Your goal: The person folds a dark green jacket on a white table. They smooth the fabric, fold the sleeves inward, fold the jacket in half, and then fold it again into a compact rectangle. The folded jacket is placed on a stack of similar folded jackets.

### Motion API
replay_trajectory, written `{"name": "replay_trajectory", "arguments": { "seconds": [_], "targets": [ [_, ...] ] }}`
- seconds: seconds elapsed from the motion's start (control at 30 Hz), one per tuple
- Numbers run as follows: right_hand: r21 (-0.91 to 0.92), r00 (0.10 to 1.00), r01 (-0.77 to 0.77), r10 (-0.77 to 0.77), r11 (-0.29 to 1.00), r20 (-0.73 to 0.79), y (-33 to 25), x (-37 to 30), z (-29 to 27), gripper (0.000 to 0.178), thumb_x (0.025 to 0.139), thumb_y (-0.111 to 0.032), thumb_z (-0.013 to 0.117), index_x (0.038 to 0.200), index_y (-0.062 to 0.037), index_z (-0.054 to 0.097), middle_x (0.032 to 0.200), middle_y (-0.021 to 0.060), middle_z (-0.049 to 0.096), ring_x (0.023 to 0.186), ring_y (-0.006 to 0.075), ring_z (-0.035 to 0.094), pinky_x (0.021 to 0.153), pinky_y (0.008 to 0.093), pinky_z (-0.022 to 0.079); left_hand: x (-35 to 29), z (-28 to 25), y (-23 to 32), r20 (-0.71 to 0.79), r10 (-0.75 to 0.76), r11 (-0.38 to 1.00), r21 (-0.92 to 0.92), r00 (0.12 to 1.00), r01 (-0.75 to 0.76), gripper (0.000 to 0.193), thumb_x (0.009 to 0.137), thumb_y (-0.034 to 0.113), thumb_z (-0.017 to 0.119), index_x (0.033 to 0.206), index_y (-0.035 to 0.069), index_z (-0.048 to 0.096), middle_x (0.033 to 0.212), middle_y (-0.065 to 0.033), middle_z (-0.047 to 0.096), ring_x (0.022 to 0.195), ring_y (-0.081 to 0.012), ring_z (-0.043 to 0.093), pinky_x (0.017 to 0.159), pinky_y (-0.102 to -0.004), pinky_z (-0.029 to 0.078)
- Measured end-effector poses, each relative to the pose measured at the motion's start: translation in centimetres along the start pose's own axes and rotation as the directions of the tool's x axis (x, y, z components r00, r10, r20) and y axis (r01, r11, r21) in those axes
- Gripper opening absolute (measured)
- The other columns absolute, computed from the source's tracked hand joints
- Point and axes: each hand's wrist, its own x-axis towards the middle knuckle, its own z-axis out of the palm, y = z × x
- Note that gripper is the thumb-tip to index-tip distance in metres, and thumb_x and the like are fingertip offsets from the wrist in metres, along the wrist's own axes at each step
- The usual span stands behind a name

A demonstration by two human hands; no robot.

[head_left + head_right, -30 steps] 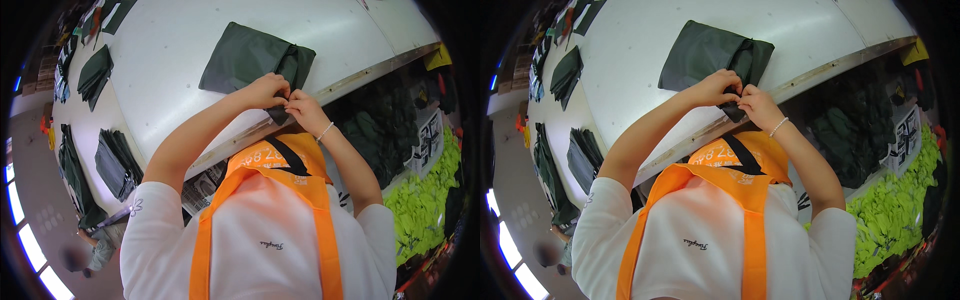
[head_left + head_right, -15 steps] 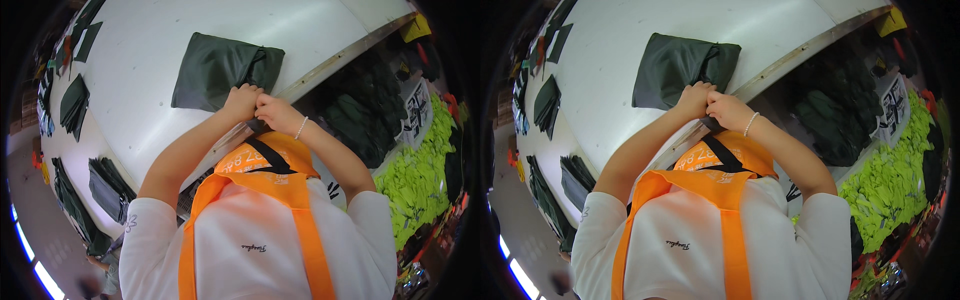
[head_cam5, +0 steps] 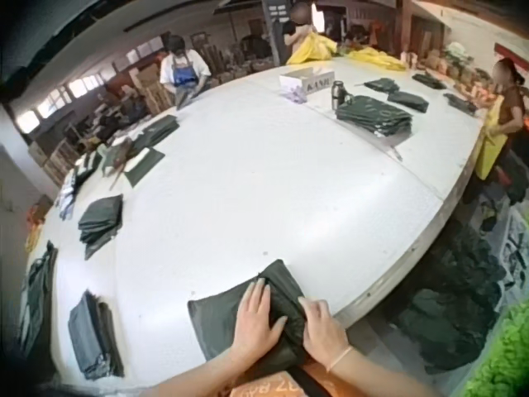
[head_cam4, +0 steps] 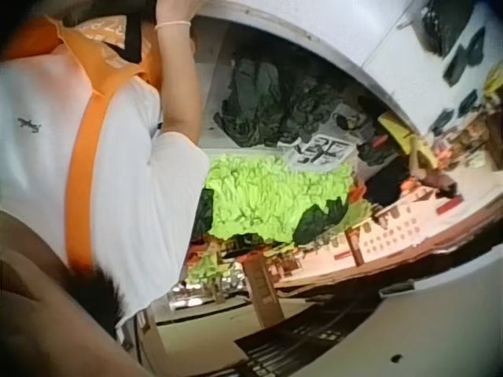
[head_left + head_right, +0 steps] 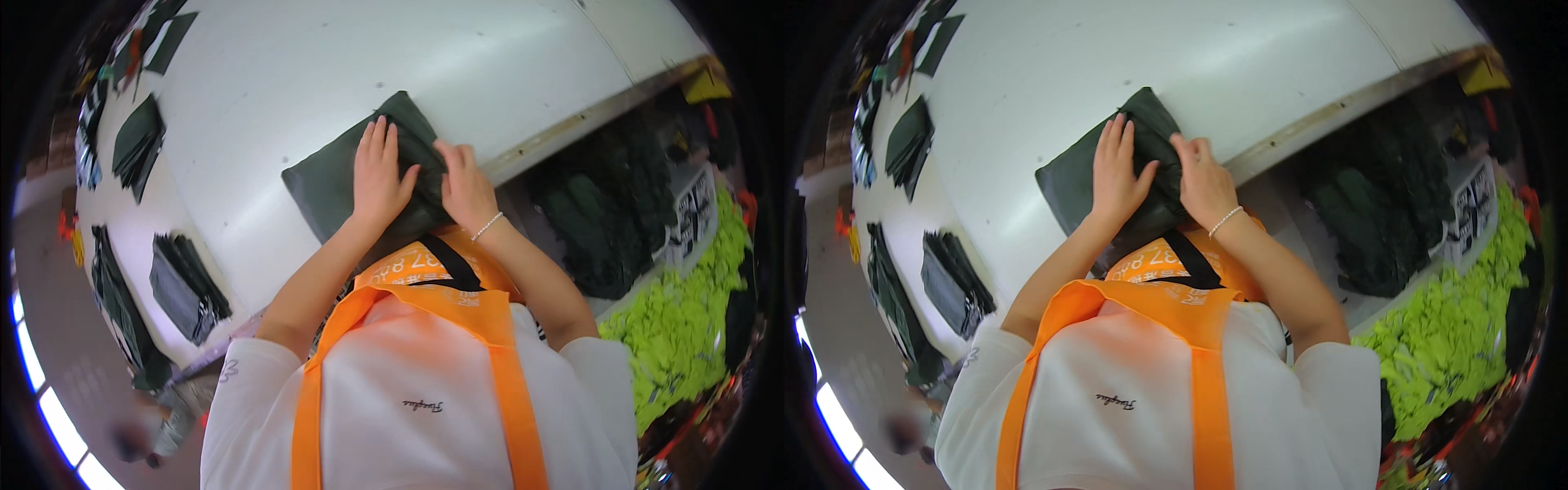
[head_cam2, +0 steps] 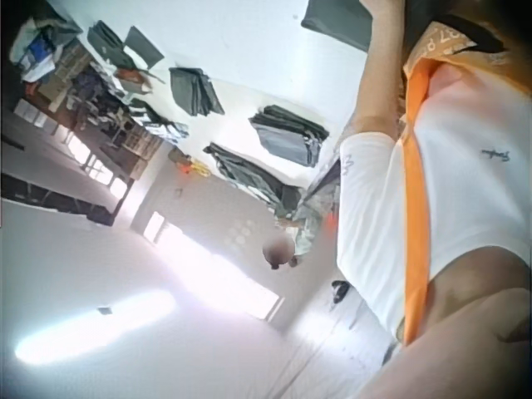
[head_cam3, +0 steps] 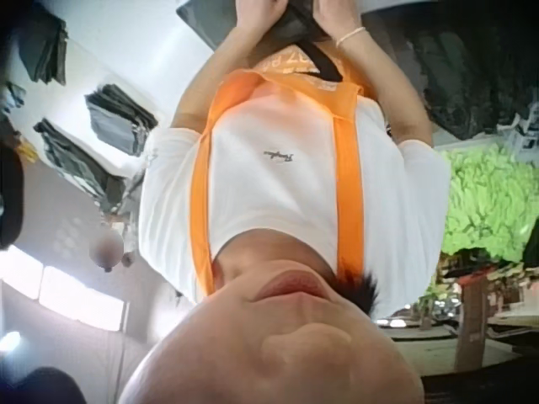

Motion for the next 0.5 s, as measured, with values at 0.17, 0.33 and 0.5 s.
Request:
{"name": "replay_trajectory", "arguments": {
  "seconds": [0.17,0.33,0.5],
  "targets": [
    [-0.224,0.999,0.041,-0.034,0.974,0.036,0.6,4.1,2.2,0.021,0.081,-0.005,0.051,0.102,-0.0054,0.056,0.090,0.0130,0.056,0.079,0.0342,0.060,0.067,0.0430,0.050,-0.8,1.8,-2.1,0.183,-0.014,0.975,0.222,0.983,-0.028,0.068,0.084,0.041,0.057,0.136,0.002,0.038,0.146,-0.0160,0.030,0.132,-0.0365,0.030,0.107,-0.0483,0.025],
    [-0.276,0.954,0.277,-0.229,0.920,0.193,-1.3,5.8,4.7,0.009,0.082,-0.007,0.049,0.080,-0.0037,0.057,0.083,0.0115,0.058,0.074,0.0330,0.061,0.064,0.0418,0.051,-0.7,4.2,-2.5,0.307,-0.109,0.873,0.484,0.945,-0.057,0.050,0.086,0.036,0.046,0.125,0.006,0.051,0.139,-0.0151,0.041,0.133,-0.0351,0.029,0.103,-0.0578,0.022],
    [-0.353,0.939,0.296,-0.203,0.888,0.277,-1.0,6.4,4.2,0.012,0.081,-0.009,0.053,0.090,-0.0028,0.059,0.086,0.0123,0.058,0.073,0.0321,0.062,0.063,0.0415,0.051,1.6,1.7,-5.9,0.261,-0.066,0.987,-0.122,0.963,0.101,0.064,0.068,0.027,0.071,0.122,0.000,0.052,0.130,-0.0193,0.050,0.124,-0.0378,0.041,0.102,-0.0415,0.036]
  ]
}}
